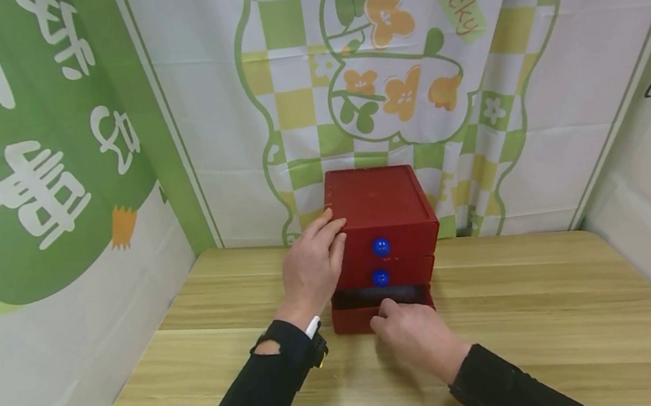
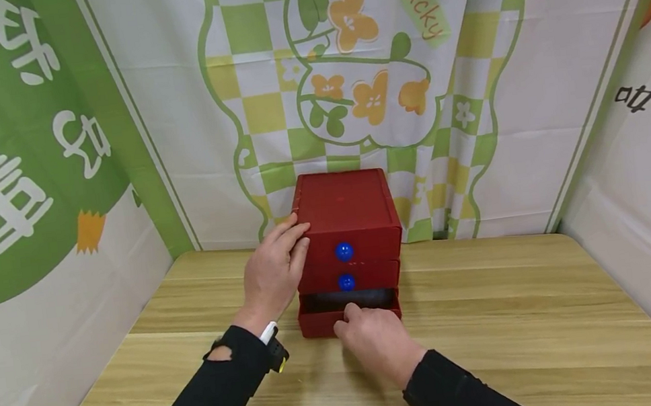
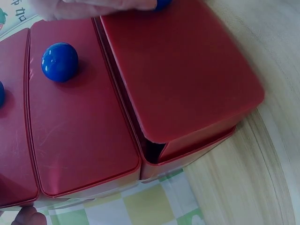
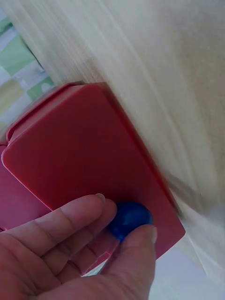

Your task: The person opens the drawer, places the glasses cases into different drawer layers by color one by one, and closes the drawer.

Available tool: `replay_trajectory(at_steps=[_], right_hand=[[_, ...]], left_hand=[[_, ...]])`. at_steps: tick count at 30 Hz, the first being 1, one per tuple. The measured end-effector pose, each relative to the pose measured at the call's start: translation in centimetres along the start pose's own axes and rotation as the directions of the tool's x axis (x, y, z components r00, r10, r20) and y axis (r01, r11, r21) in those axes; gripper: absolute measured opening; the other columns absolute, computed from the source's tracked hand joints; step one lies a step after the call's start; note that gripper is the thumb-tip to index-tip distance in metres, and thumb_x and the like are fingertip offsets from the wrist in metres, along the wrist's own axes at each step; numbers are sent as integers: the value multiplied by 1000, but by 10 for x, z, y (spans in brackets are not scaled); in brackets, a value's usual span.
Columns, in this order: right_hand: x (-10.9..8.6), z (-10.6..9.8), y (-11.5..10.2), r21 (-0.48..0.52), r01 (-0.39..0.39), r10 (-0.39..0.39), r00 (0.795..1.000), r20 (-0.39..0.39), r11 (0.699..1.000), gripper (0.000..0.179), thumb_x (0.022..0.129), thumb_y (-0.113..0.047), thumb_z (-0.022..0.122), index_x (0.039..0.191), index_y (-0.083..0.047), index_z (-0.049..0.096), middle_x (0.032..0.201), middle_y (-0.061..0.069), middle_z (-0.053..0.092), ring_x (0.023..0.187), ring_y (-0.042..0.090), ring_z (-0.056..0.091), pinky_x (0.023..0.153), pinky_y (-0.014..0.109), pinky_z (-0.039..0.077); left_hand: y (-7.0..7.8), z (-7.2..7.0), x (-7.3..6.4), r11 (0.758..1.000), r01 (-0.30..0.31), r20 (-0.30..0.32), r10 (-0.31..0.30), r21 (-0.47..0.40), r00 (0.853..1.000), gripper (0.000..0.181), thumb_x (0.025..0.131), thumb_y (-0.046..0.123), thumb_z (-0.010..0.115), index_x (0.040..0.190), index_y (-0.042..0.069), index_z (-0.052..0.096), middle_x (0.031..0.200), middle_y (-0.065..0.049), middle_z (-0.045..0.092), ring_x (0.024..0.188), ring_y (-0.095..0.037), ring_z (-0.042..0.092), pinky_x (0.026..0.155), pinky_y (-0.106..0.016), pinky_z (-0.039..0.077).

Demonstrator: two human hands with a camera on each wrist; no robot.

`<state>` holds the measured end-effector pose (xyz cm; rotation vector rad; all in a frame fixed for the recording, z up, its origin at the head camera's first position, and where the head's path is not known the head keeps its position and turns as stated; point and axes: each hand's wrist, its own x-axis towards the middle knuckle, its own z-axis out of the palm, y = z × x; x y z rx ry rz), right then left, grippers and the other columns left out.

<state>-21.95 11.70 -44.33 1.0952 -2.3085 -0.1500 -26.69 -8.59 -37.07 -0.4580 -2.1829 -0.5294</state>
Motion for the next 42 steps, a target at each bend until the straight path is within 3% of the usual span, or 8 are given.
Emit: replay_trajectory(at_steps=[20,42], right_hand=[[6,20,5,-33,-92,91,995,-37,995,11,89,-9,81,87,-13,71,82,5,60,55,16,58,44,32,50],[11,30,7,-110,-92,90,996,-23,990,9,89,-12,83,90,-13,74,78,3,62,59,16,62,50,30,56]], left_hand=[[-1,1,0,1000,-7,-8,7,-8,1000,31,104,26,66,131,14,74,142,-8,67,119,-23,71,85,-38,63],[0,0,1,1000,-9,-11,9,-11,1000,30,103,24,68,130,13,74,141,-8,68,115,-23,73,78,-35,63]])
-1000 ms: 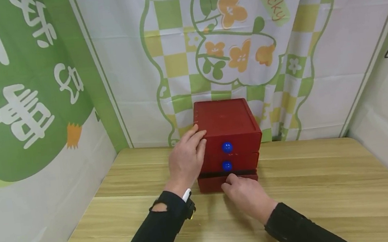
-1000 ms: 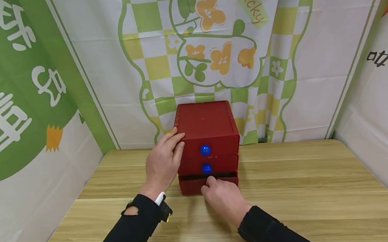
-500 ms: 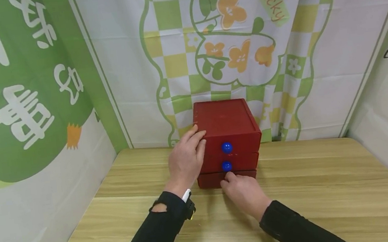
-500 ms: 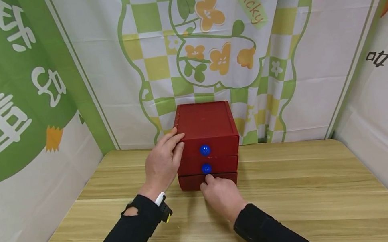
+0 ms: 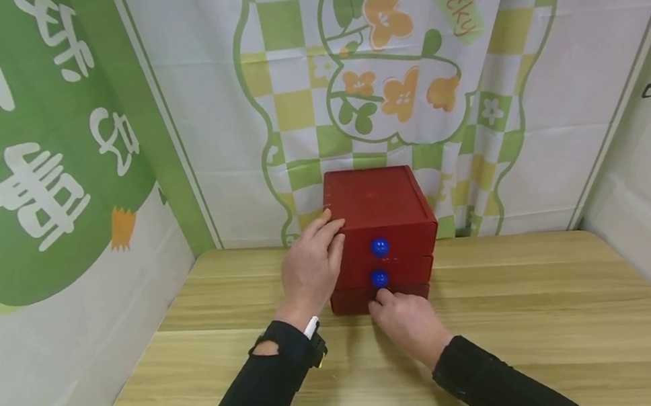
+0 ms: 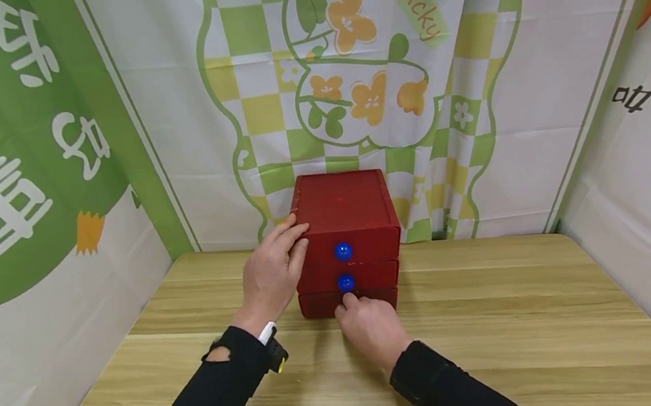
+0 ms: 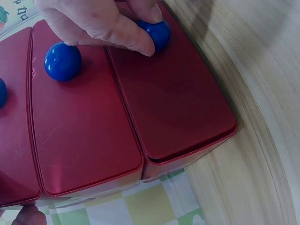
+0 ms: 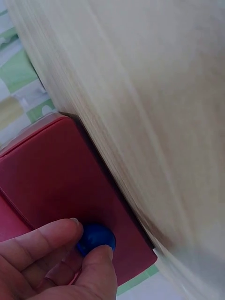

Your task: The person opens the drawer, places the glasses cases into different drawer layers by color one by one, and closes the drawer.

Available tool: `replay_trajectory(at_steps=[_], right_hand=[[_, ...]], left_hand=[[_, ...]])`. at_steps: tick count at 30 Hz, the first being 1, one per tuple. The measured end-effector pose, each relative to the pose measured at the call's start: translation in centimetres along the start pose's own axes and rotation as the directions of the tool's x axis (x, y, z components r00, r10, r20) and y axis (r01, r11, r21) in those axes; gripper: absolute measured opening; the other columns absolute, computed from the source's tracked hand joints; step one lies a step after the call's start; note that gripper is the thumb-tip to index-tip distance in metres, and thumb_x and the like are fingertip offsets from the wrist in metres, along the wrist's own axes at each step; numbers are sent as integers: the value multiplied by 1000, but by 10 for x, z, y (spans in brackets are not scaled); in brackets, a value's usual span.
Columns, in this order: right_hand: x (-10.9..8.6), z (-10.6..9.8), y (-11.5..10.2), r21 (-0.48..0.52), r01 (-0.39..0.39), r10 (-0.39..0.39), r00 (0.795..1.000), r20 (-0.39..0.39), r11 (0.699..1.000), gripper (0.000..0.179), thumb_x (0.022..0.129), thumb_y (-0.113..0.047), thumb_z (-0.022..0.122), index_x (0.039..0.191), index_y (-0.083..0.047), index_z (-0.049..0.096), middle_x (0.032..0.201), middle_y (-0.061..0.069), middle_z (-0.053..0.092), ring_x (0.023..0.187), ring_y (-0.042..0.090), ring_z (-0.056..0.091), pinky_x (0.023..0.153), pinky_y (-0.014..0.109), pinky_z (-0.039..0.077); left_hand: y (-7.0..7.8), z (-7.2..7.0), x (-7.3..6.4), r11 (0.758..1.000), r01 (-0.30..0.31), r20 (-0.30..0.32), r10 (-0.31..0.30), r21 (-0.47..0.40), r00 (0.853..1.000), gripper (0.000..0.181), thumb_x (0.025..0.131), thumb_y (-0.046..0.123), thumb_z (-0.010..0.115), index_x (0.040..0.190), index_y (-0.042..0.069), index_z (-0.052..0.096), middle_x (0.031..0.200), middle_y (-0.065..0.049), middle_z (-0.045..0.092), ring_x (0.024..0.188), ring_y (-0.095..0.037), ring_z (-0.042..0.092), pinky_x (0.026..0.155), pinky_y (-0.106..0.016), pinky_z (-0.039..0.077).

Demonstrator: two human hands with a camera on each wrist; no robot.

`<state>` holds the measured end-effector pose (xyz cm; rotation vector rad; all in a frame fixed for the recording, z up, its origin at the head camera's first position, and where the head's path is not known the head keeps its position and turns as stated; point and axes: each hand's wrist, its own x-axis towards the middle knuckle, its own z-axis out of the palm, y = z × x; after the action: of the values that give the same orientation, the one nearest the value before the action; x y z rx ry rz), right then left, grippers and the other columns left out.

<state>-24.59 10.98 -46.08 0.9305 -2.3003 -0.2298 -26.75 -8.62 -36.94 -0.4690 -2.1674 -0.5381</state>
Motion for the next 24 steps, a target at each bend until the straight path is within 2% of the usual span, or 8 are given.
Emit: replay_trajectory(at_steps=[10,18,24], right_hand=[[1,-1,0,17,-14,13,999,45,1000,13,88,-12,85,98,-13,77,82,2,65,63,15,63,56,29,59],[-2,3,2,35,-15,16,1000,-16,999,8,90,-11,81,96,-13,76,83,2,65,66,16,64,57,30,58],[-5,0,4,109,-37,41,999,-31,993,5,91,-15,79,91,-14,74,85,1,69,71,17,67,60,32,59]], left_hand=[[0,1,-1,1000,-7,-4,7,-5,1000,31,102,23,69,131,13,74,142,-9,67,117,-24,72,84,-37,63],[1,1,-1,1000,-1,8,1,-1,1000,31,102,23,68,132,13,73,143,-8,66,118,-24,72,87,-38,62],[2,-1,-2,1000,-10,29,9,18,1000,34,101,23,70,133,13,72,144,-8,66,117,-25,72,86,-38,63]])
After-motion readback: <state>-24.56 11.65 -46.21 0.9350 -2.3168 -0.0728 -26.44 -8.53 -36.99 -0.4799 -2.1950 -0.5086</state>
